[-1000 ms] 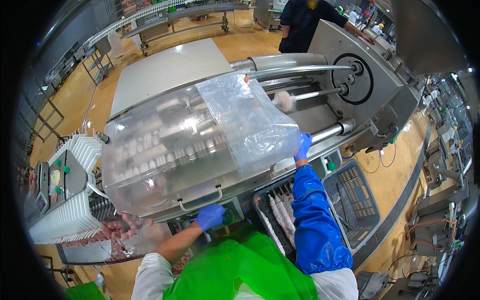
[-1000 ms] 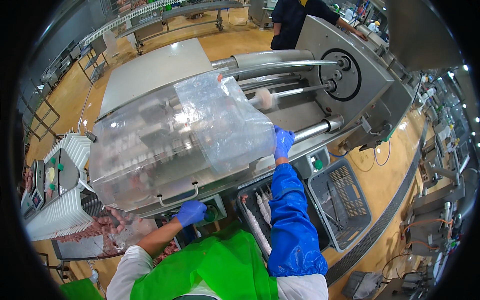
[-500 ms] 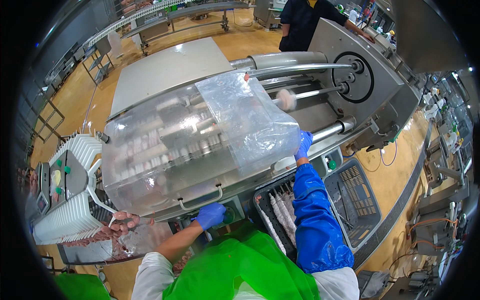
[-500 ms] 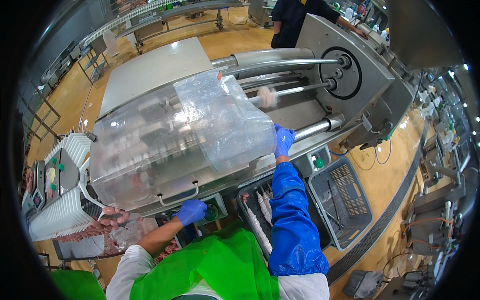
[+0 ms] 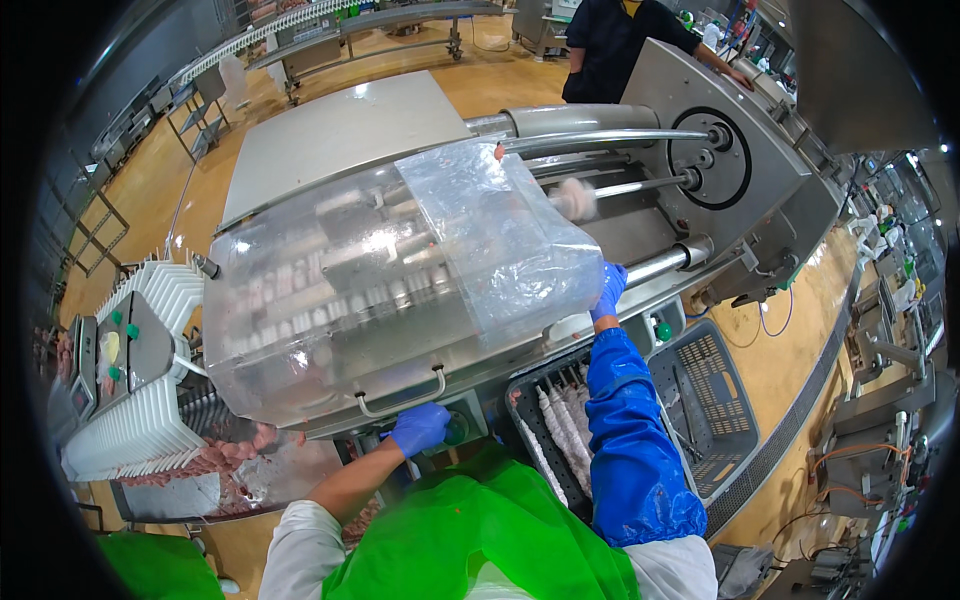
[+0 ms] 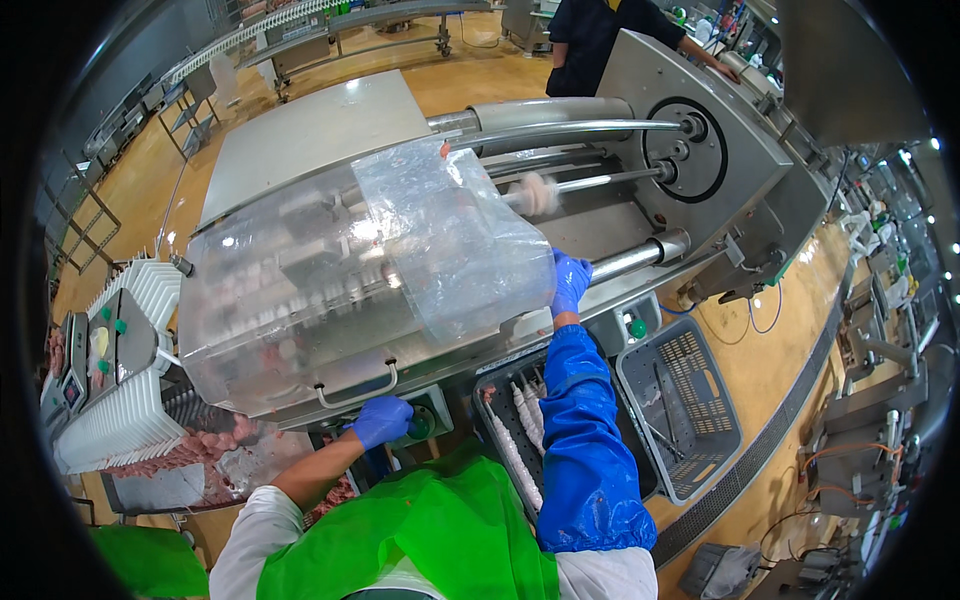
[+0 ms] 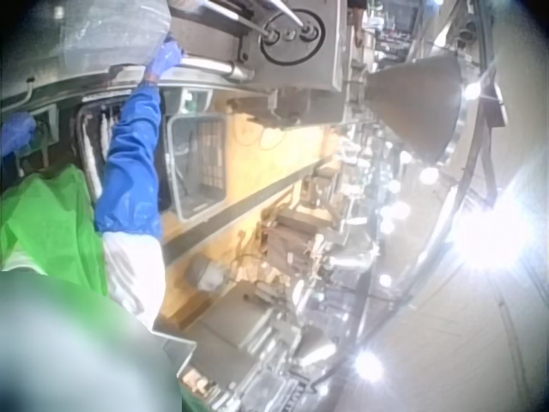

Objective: The person operates a sausage-filling machine in a food processing plant. They load ground meat into the machine, guide the casing onto the nozzle, and collect the formed sausages into a basket. The person also adjusts machine components and interacts with a supervisor.

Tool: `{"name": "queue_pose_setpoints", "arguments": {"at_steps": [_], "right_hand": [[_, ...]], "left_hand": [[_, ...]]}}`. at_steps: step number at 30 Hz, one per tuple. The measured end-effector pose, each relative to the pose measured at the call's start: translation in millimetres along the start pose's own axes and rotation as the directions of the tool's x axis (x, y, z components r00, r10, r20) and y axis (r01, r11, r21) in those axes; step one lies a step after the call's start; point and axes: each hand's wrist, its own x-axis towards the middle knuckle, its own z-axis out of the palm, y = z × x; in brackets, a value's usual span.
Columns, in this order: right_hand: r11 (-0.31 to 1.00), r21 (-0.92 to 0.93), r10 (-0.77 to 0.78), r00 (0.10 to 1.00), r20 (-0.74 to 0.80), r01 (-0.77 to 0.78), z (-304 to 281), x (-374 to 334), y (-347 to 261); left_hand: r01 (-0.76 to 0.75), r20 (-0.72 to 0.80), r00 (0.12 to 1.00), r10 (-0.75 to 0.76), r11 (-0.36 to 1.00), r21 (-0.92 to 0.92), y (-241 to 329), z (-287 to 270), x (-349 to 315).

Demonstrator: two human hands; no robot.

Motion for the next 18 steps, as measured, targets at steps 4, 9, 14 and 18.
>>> {"name": "queue_pose_setpoints", "arguments": {"at_steps": [4,9,14,18], "right_hand": [[0.999,-0.047,-0.026,0.999,0.024,0.027,-18.2,-2.6,-16.1],[0.997,-0.073,0.005,0.998,0.058,-0.001,-36.2,-2.8,-35.1],[0.989,-0.145,0.01,0.999,0.051,-0.002,-54.0,-5.0,-53.4],[0.987,-0.158,0.02,0.998,0.055,-0.011,-71.2,-7.1,-69.4]], "left_hand": [[0.004,-0.01,1.0,-0.004,1.0,0.0,-1.6,3.4,1.2],[0.032,-0.001,0.999,-0.032,0.999,-0.024,2.3,-2.0,-2.6],[0.041,-0.003,0.999,-0.041,0.999,-0.009,1.9,-0.1,-0.8],[0.036,0.004,0.999,-0.036,0.999,0.009,-0.2,4.0,2.5]]}}
